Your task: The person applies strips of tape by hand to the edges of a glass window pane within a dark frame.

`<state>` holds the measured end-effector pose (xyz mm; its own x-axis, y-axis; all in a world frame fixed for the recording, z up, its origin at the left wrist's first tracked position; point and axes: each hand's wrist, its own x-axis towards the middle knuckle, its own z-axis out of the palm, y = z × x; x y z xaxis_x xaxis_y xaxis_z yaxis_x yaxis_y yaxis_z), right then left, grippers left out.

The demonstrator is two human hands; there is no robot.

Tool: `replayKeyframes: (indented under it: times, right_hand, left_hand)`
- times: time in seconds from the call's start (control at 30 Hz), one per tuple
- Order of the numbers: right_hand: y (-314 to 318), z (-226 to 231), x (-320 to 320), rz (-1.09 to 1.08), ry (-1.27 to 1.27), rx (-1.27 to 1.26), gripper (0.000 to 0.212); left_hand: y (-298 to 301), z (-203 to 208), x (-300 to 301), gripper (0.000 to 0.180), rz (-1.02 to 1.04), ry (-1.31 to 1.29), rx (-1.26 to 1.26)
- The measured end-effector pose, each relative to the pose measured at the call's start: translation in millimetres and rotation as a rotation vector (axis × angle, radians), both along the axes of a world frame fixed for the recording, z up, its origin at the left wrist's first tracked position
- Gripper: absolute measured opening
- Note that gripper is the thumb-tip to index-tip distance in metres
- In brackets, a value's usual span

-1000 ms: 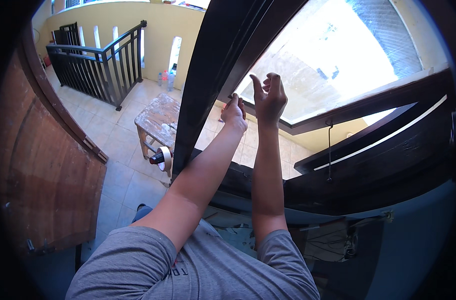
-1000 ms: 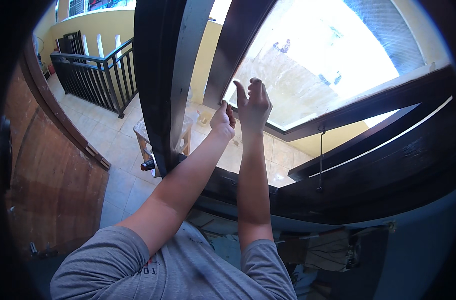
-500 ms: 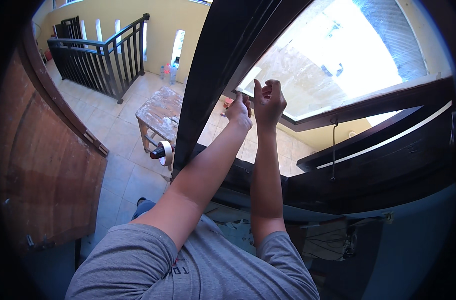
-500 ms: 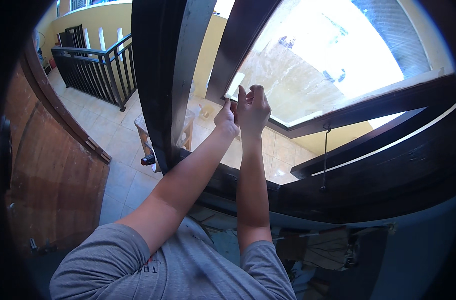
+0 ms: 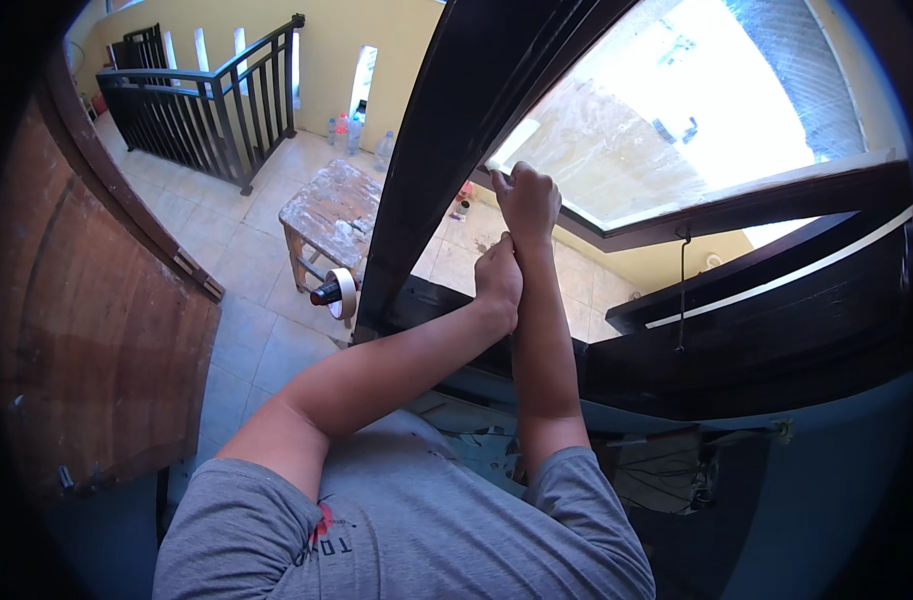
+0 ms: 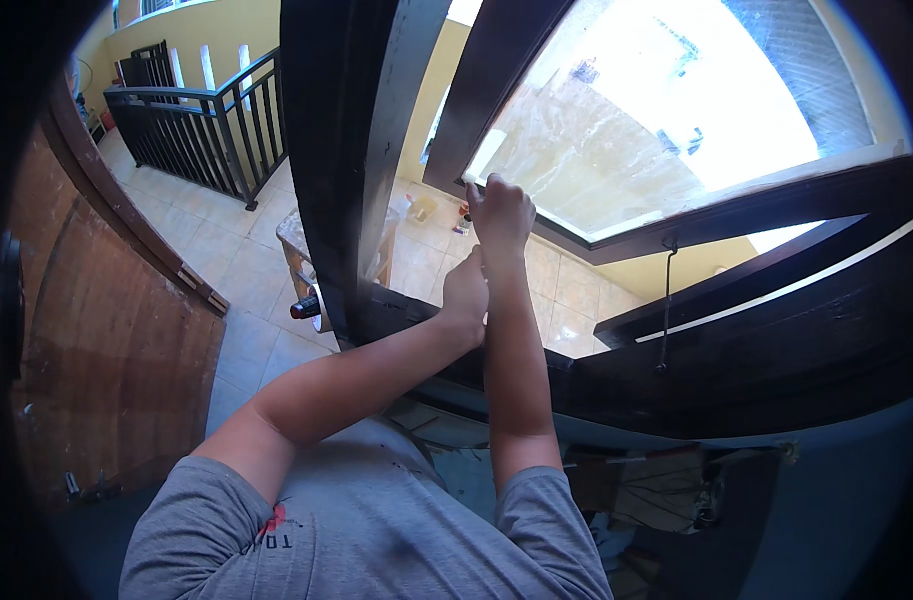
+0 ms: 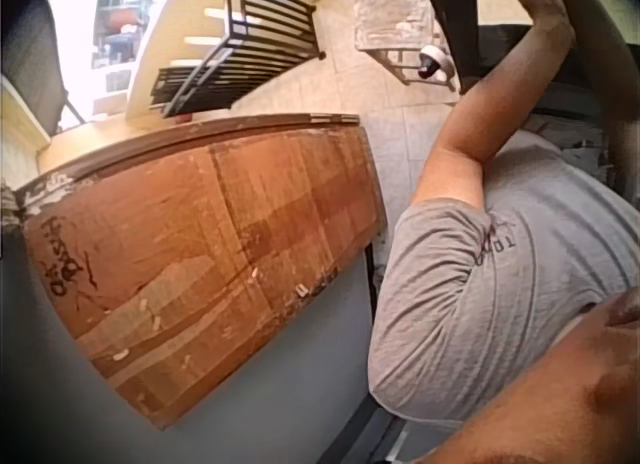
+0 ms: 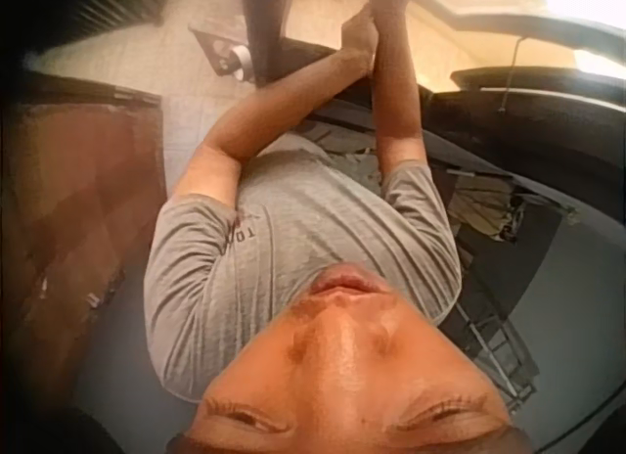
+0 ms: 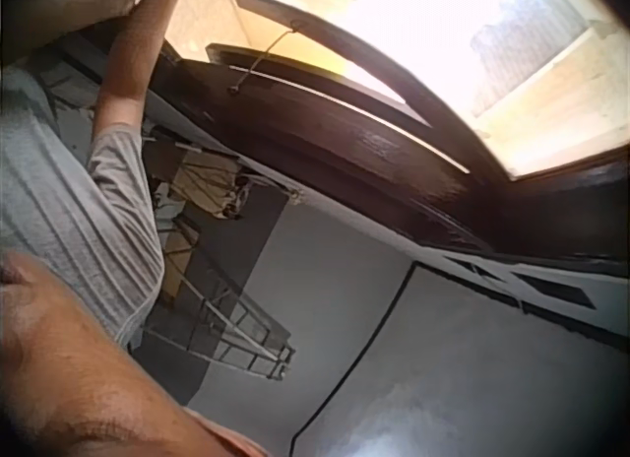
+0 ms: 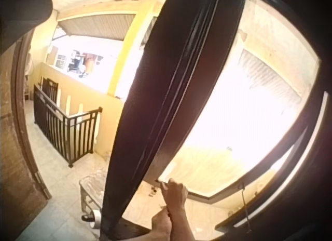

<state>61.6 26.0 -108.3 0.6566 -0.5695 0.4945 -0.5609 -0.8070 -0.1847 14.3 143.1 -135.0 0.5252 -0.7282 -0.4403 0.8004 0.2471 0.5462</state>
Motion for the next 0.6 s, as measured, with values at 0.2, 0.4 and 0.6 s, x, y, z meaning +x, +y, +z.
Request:
replayKeyframes:
  times: [0.2,0.4,0.6]
  right_hand:
    - [3.9,-4.9,11.3,0.017,0.044,-0.072,0.037]
    - [-3.4,-16.6,17.3,0.038,0.038,-0.113,0.035]
    - [-12.4,-31.5,20.3,0.077,-0.021,-0.175,0.034]
  left_hand:
    - [81.4,3.4,-10.8,0.052,-0.144,-0.104,-0.028]
    - [159.4,-11.6,-3.8,0.043,-0.344,-0.112,-0.102]
    - [226.9,-41.6,17.4,0.042,-0.267,-0.179,-0.141]
